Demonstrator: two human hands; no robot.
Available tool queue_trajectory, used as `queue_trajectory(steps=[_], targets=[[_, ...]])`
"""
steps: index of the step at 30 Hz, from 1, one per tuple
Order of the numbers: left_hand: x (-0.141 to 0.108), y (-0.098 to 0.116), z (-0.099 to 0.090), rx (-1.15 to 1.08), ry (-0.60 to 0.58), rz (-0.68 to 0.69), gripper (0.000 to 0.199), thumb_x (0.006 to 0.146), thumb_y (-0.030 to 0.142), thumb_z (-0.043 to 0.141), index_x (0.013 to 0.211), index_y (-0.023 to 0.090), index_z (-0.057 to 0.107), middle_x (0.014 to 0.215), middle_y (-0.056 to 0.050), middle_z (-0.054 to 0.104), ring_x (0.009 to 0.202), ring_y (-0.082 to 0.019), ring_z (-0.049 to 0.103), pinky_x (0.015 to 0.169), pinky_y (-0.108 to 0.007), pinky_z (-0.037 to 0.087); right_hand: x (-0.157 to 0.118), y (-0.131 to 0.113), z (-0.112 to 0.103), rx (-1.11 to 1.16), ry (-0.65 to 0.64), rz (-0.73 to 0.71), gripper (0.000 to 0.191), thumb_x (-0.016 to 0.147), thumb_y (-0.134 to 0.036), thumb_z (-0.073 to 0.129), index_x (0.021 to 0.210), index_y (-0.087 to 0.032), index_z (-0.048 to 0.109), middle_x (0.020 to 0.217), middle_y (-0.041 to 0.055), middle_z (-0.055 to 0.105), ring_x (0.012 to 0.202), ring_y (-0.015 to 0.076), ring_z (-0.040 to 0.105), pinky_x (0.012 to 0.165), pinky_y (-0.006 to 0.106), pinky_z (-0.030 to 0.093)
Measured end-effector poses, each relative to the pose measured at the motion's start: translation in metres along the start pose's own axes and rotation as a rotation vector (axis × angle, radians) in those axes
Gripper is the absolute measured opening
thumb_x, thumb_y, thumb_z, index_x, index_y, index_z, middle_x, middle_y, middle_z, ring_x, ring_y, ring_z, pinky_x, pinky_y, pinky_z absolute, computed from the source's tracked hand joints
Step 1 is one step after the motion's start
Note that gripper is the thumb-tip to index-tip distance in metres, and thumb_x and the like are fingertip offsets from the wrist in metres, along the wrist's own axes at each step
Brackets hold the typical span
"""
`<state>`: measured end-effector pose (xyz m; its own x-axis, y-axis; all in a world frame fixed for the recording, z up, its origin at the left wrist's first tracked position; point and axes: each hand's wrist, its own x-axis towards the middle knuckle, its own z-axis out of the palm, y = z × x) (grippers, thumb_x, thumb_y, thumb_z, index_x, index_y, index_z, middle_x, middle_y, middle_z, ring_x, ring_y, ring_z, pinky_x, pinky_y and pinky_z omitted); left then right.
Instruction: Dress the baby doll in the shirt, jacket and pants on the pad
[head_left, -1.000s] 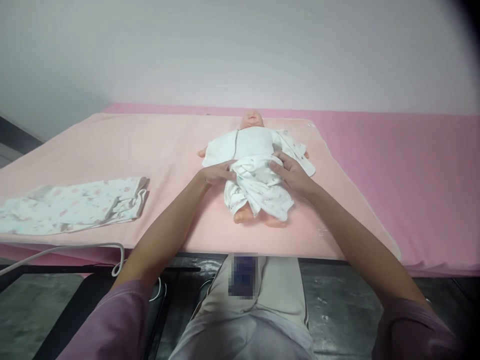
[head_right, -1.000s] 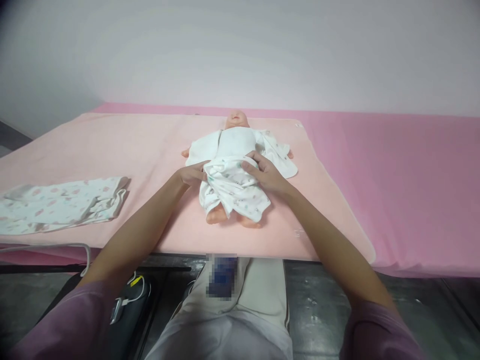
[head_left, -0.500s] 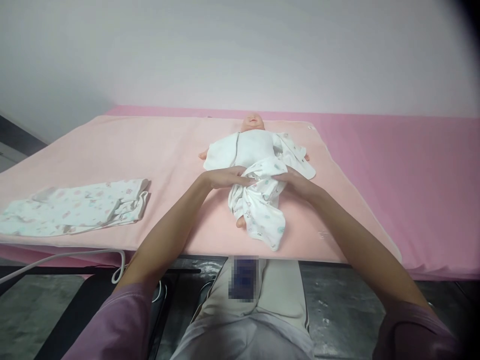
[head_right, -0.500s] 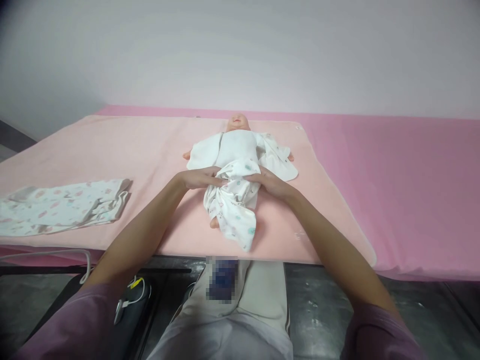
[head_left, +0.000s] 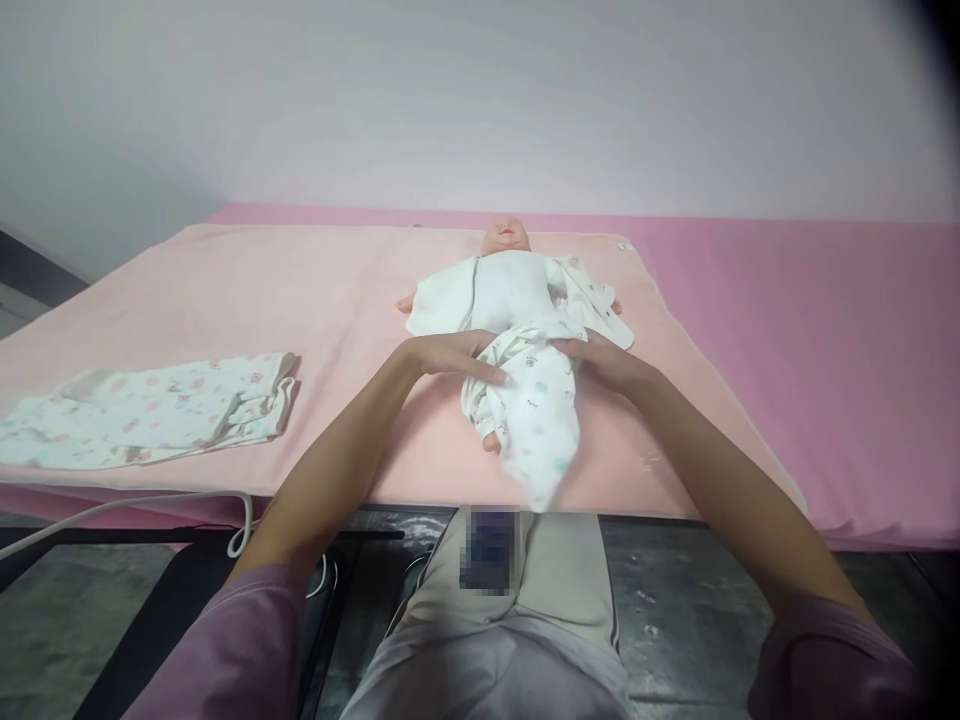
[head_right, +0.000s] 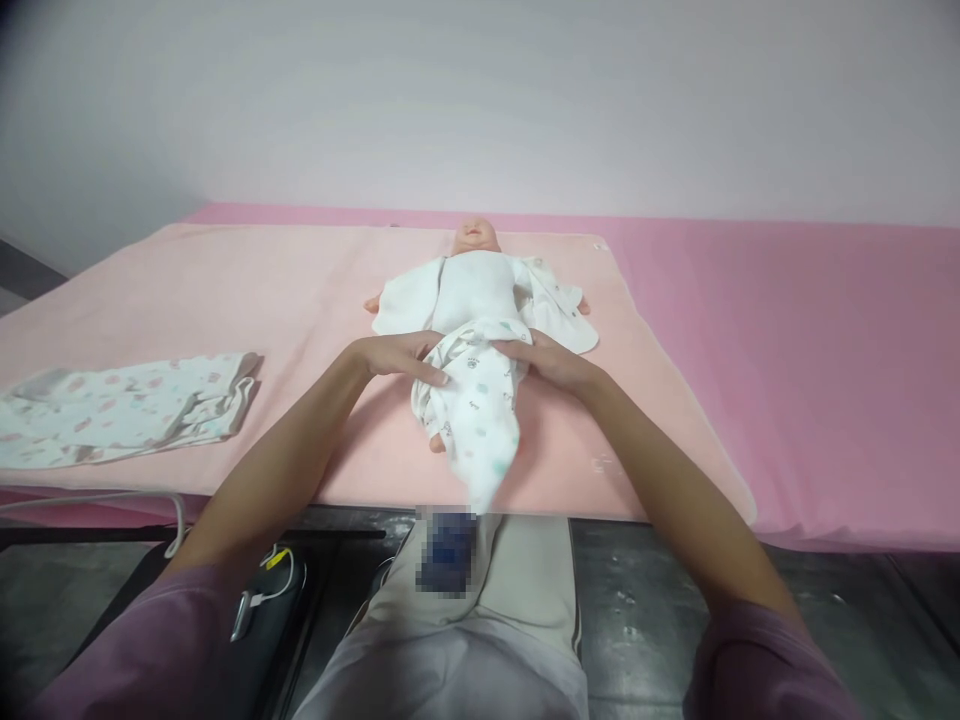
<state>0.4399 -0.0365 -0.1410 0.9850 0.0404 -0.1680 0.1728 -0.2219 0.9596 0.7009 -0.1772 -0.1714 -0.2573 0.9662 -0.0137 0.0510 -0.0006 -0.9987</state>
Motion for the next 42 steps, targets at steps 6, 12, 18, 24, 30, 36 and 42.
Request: queue_trajectory(steps=[6, 12, 18, 24, 30, 36, 42], targets=[[0.001, -0.005, 0.002, 0.069, 0.157, 0.013, 0.062, 0.095, 0.056, 0.087, 0.146, 0.024, 0.076, 0.139, -0.012, 0.081, 0.140, -0.035, 0.073, 0.119, -0.047, 0.060, -0.007, -0.011, -0.006, -0.086, -0.180, 0.133, 0.065, 0.092, -0.063, 0.090, 0.145, -0.027, 0.078, 0.133, 0.0091, 0.081, 0.127, 0.0354, 0.076, 0.113, 0.051, 0.063], [0.004, 0.002, 0.009, 0.076, 0.063, -0.044, 0.054, 0.087, 0.061, 0.092, 0.124, 0.021, 0.084, 0.124, -0.011, 0.085, 0.120, -0.033, 0.080, 0.101, -0.040, 0.066, -0.010, -0.015, -0.006, -0.094, -0.258, -0.015, 0.072, 0.091, -0.066, 0.091, 0.147, -0.023, 0.076, 0.132, 0.0118, 0.081, 0.126, 0.0351, 0.075, 0.111, 0.049, 0.061], [0.000, -0.004, 0.004, 0.034, 0.086, 0.039, 0.060, 0.080, 0.063, 0.098, 0.119, 0.019, 0.086, 0.107, -0.011, 0.086, 0.111, -0.033, 0.082, 0.095, -0.039, 0.068, -0.009, -0.010, -0.006, -0.129, -0.277, 0.083, 0.072, 0.096, -0.074, 0.082, 0.146, -0.022, 0.075, 0.133, 0.0112, 0.080, 0.127, 0.0335, 0.073, 0.108, 0.046, 0.062], [0.003, 0.000, 0.008, 0.016, 0.013, 0.059, 0.052, 0.076, 0.057, 0.103, 0.104, 0.017, 0.086, 0.094, -0.009, 0.084, 0.094, -0.027, 0.081, 0.082, -0.033, 0.067, -0.007, -0.013, -0.007, -0.134, -0.536, -0.036, 0.086, 0.092, -0.066, 0.091, 0.159, -0.019, 0.065, 0.142, 0.0144, 0.076, 0.136, 0.0351, 0.069, 0.112, 0.045, 0.059], [0.001, -0.002, 0.011, 0.035, -0.014, 0.026, 0.055, 0.066, 0.054, 0.108, 0.102, 0.019, 0.085, 0.091, -0.007, 0.083, 0.084, -0.026, 0.079, 0.070, -0.032, 0.065, -0.007, 0.000, 0.002, -0.081, -0.247, -0.036, 0.062, 0.102, -0.073, 0.076, 0.138, -0.023, 0.079, 0.119, 0.0088, 0.082, 0.118, 0.0299, 0.074, 0.106, 0.041, 0.060], [-0.007, -0.004, 0.017, -0.059, 0.086, 0.104, 0.060, 0.079, 0.061, 0.099, 0.115, 0.016, 0.082, 0.108, -0.013, 0.085, 0.106, -0.032, 0.081, 0.093, -0.041, 0.068, -0.007, -0.003, 0.006, -0.030, -0.207, -0.072, 0.076, 0.090, -0.076, 0.087, 0.141, -0.021, 0.077, 0.116, 0.0102, 0.082, 0.119, 0.0328, 0.075, 0.103, 0.043, 0.062], [-0.014, 0.006, 0.056, -0.092, 0.301, 0.113, 0.053, 0.089, 0.051, 0.091, 0.129, 0.018, 0.078, 0.127, -0.014, 0.082, 0.127, -0.034, 0.075, 0.108, -0.046, 0.062, -0.024, -0.018, 0.039, -0.195, 0.210, -0.181, 0.044, 0.094, -0.044, 0.085, 0.130, -0.021, 0.079, 0.136, 0.0094, 0.079, 0.138, 0.0352, 0.069, 0.119, 0.047, 0.056]])
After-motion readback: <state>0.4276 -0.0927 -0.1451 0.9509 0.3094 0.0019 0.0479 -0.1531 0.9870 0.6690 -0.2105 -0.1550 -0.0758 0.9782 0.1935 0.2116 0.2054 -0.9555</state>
